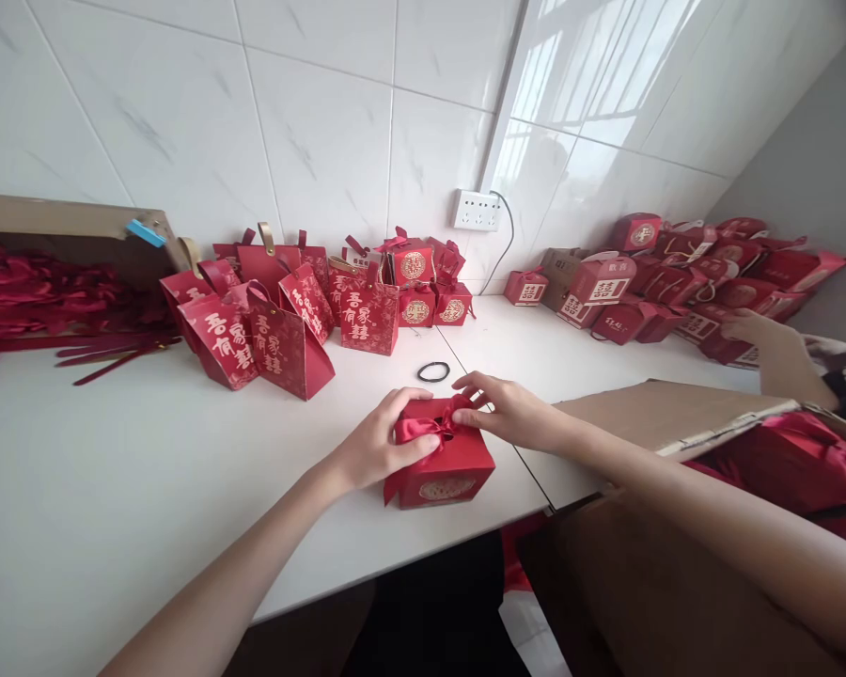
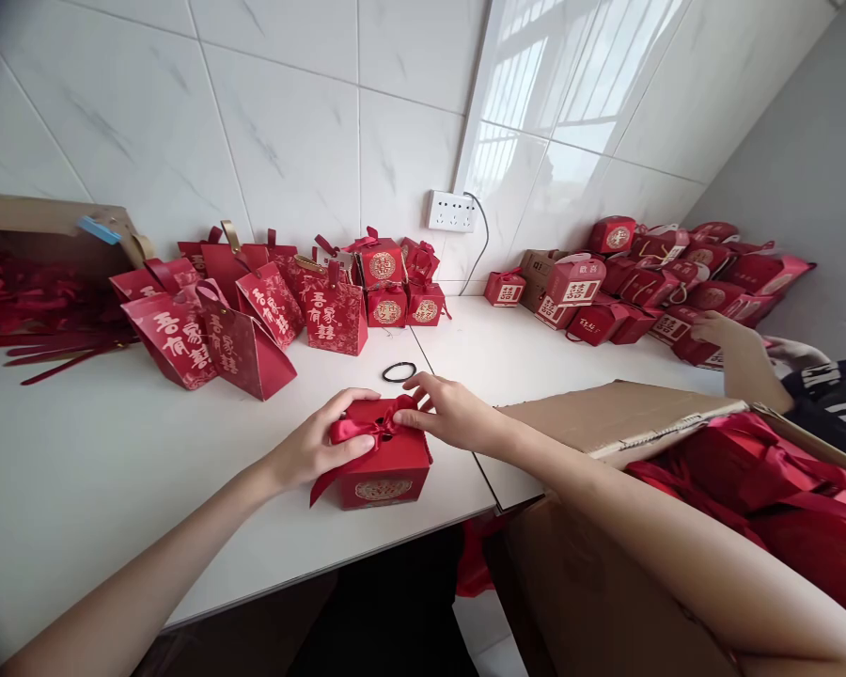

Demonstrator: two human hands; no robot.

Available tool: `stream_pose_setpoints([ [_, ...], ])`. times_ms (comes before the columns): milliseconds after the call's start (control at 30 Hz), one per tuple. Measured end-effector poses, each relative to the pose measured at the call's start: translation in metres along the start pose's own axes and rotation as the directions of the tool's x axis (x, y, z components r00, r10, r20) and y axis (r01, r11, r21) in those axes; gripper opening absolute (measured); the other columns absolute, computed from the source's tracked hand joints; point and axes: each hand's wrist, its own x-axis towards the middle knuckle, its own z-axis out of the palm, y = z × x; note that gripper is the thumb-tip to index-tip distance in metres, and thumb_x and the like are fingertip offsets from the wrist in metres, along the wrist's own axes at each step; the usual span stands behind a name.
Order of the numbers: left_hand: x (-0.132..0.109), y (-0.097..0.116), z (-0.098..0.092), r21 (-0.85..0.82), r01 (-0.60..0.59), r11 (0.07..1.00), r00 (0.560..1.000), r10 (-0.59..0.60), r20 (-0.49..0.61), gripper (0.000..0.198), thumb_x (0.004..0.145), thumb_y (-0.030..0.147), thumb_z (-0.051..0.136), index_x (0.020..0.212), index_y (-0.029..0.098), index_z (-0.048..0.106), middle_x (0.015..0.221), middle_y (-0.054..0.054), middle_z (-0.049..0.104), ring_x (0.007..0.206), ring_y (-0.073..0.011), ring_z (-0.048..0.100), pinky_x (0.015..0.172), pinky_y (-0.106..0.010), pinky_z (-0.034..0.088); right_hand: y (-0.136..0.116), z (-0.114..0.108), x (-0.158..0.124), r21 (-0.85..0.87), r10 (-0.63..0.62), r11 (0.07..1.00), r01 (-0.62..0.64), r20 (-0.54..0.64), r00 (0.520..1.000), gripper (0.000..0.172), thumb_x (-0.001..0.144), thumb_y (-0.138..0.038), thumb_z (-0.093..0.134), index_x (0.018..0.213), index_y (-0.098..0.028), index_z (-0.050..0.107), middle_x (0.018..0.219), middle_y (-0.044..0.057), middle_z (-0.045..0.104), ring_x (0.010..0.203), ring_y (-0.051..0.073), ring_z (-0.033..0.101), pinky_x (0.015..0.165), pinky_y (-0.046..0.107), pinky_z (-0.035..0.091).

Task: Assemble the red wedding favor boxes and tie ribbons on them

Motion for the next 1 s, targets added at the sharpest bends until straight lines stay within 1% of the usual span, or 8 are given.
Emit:
stream_pose_setpoints([
  [167,-0.002,0.000,0.007,0.236,-0.035,0.971,0.966,0.094,-0.242,0.037,0.077,0.039,0.056,0.108,0.020,0.050,0.109,-0.008,0.051,0.099,-0.0229,0.055,0.088,-0.039,0.046,-0.001,-0.007,-0.001,0.072,0.153,0.985,-0.157,0.056,0.987,0.025,0.083,-0.042,0.051,0.089,-0.018,0.055,0.071,0.001,0.062,0.054,0.012,0.058,0.051,0.024,0.046],
  [300,-0.003,0.003,0.009,0.284,-0.262,0.922,0.929,0.321,-0.185,0.028,0.076,0.023,0.053,0.104,0.020,0.053,0.118,-0.009,0.052,0.114,-0.0250,0.048,0.100,-0.042,0.037,-0.010,-0.015,-0.009,-0.136,0.032,0.990,-0.037,-0.041,0.999,0.025,0.081,-0.039,0.053,0.067,-0.017,0.054,0.079,0.003,0.062,0.066,0.012,0.055,0.061,0.025,0.042],
  [400,-0.003,0.005,0.010,0.208,-0.302,0.931,0.935,0.331,-0.126,0.015,0.078,0.019,0.049,0.090,0.020,0.058,0.111,-0.009,0.058,0.107,-0.0234,0.053,0.096,-0.039,0.041,-0.020,-0.024,-0.019,-0.217,0.008,0.976,-0.013,-0.021,1.000,0.029,0.081,-0.040,0.050,0.064,-0.018,0.052,0.079,0.003,0.059,0.060,0.010,0.049,0.058,0.025,0.039],
  [533,-0.003,0.007,0.011,0.141,-0.248,0.958,0.957,0.265,-0.120,0.017,0.077,0.019,0.050,0.089,0.020,0.062,0.112,-0.008,0.059,0.108,-0.0241,0.053,0.097,-0.039,0.041,-0.033,-0.031,-0.035,-0.016,0.188,0.981,-0.191,0.279,0.942,0.034,0.082,-0.043,0.049,0.059,-0.019,0.044,0.055,-0.002,0.052,0.049,0.009,0.046,0.049,0.023,0.037],
  [700,-0.002,0.007,0.009,0.046,-0.192,0.980,0.977,0.195,-0.084,0.019,0.076,0.020,0.051,0.087,0.020,0.066,0.114,-0.008,0.059,0.111,-0.0248,0.052,0.100,-0.040,0.040,-0.033,-0.026,-0.047,0.315,0.138,0.875,-0.367,0.565,0.813,0.035,0.082,-0.046,0.049,0.061,-0.019,0.043,0.056,-0.001,0.056,0.053,0.011,0.054,0.054,0.025,0.042],
  [800,-0.001,0.007,0.009,0.001,-0.156,0.988,0.985,0.155,-0.072,0.020,0.076,0.021,0.051,0.086,0.021,0.068,0.115,-0.008,0.058,0.111,-0.0255,0.052,0.101,-0.041,0.039,-0.030,-0.029,-0.051,0.074,0.178,0.966,-0.249,0.508,0.843,0.038,0.085,-0.046,0.047,0.057,-0.018,0.045,0.058,0.000,0.057,0.053,0.012,0.052,0.055,0.025,0.041],
  [900,0.000,0.008,0.007,-0.063,-0.121,0.991,0.991,0.118,-0.057,0.022,0.075,0.023,0.052,0.087,0.022,0.070,0.116,-0.008,0.057,0.113,-0.0260,0.052,0.101,-0.040,0.039,-0.037,-0.036,-0.057,-0.372,0.178,0.926,-0.067,0.272,0.946,0.045,0.083,-0.052,0.051,0.052,-0.018,0.046,0.053,0.001,0.052,0.044,0.011,0.043,0.046,0.027,0.033],
  [1000,0.000,0.010,0.004,-0.135,-0.101,0.986,0.995,0.097,-0.036,0.024,0.075,0.027,0.052,0.087,0.023,0.072,0.117,-0.008,0.057,0.115,-0.0277,0.050,0.101,-0.041,0.040,-0.055,-0.027,-0.061,-0.622,-0.141,0.775,0.114,0.005,0.990,0.043,0.079,-0.057,0.057,0.061,-0.018,0.053,0.059,0.003,0.052,0.048,0.013,0.043,0.046,0.028,0.034],
])
